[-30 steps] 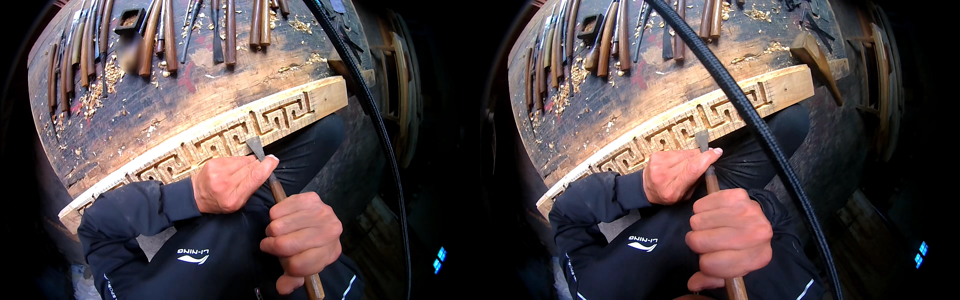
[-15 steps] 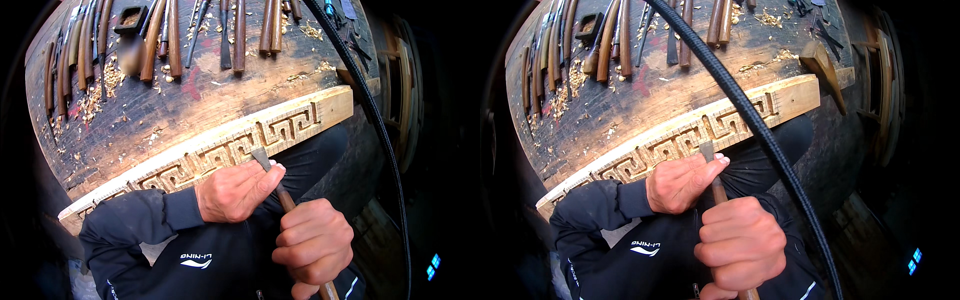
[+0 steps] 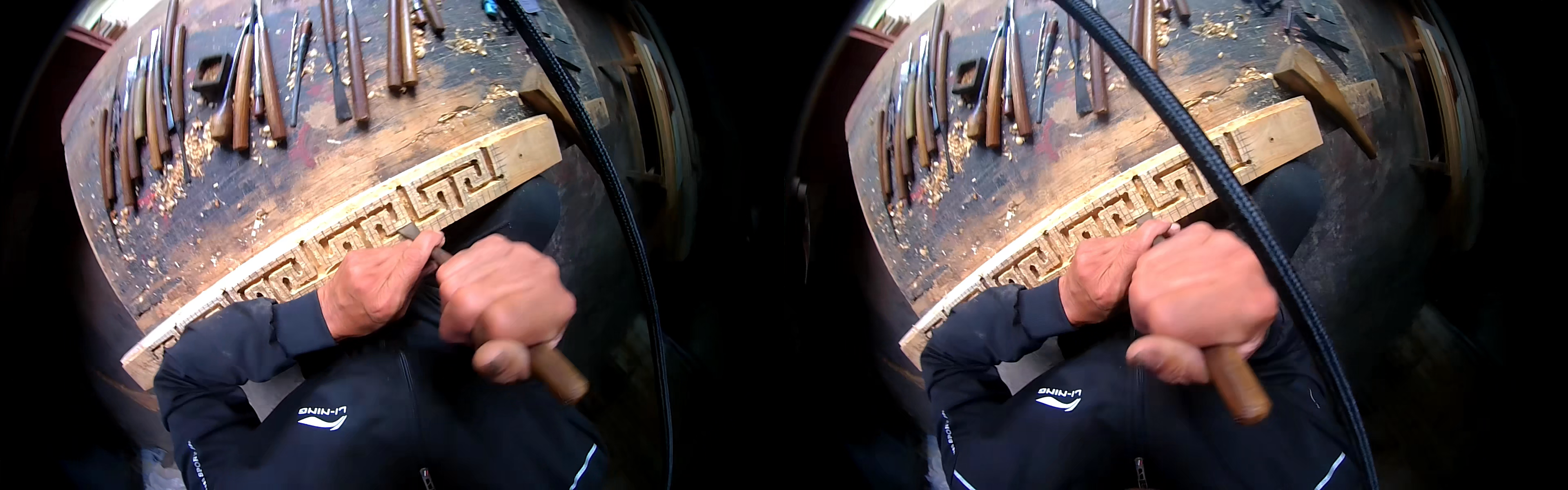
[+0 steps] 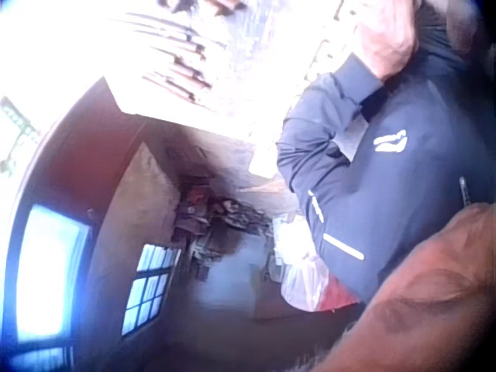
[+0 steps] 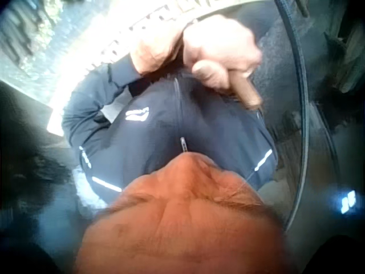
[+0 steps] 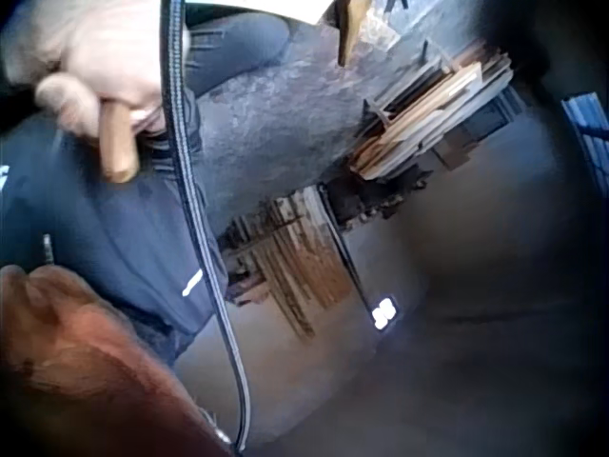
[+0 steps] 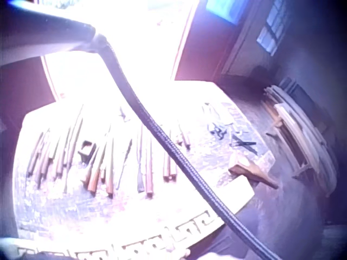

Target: The person carves a geometric pattern into a rectangular piece of wood using a chisel and a wooden mallet.

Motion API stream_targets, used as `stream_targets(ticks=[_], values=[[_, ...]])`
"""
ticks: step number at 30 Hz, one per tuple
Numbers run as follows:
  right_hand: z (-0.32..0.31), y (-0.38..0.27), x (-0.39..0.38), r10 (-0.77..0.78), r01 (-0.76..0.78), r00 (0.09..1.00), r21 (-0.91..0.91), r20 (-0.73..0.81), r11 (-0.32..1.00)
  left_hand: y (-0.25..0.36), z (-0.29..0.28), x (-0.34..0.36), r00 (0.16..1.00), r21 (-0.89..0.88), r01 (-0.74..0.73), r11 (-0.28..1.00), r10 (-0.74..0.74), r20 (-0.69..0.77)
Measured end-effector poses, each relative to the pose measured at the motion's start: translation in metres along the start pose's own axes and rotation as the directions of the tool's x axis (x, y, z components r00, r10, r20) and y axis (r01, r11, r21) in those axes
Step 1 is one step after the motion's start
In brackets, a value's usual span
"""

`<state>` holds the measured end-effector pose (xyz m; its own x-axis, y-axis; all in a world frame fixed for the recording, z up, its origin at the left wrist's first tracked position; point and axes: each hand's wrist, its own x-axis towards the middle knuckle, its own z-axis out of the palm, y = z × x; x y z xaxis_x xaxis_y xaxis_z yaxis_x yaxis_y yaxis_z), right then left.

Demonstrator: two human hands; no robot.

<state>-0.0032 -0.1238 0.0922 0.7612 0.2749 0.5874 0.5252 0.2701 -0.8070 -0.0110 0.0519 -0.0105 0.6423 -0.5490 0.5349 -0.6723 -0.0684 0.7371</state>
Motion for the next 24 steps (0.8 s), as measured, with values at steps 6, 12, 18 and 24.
stream_targets(ticks=[6,12,18,24], values=[[-0.013,-0.025,-0.025,-0.145,0.145,0.989,0.007,0.034,0.989,0.014,0.005,0.005,0.994,0.036,-0.097,0.995,0.095,0.054],[0.001,-0.037,-0.055,-0.176,0.183,0.978,0.052,-0.107,0.982,0.022,0.011,0.003,0.982,-0.041,-0.174,0.984,0.177,0.07],[0.01,-0.034,-0.047,-0.183,0.182,0.976,-0.022,-0.121,0.983,0.017,0.001,0.006,0.983,-0.128,-0.102,0.986,0.12,0.137],[0.009,-0.023,-0.043,-0.153,0.153,0.983,-0.002,-0.104,0.988,0.015,0.003,0.002,0.996,-0.088,-0.069,0.994,0.074,0.058]])
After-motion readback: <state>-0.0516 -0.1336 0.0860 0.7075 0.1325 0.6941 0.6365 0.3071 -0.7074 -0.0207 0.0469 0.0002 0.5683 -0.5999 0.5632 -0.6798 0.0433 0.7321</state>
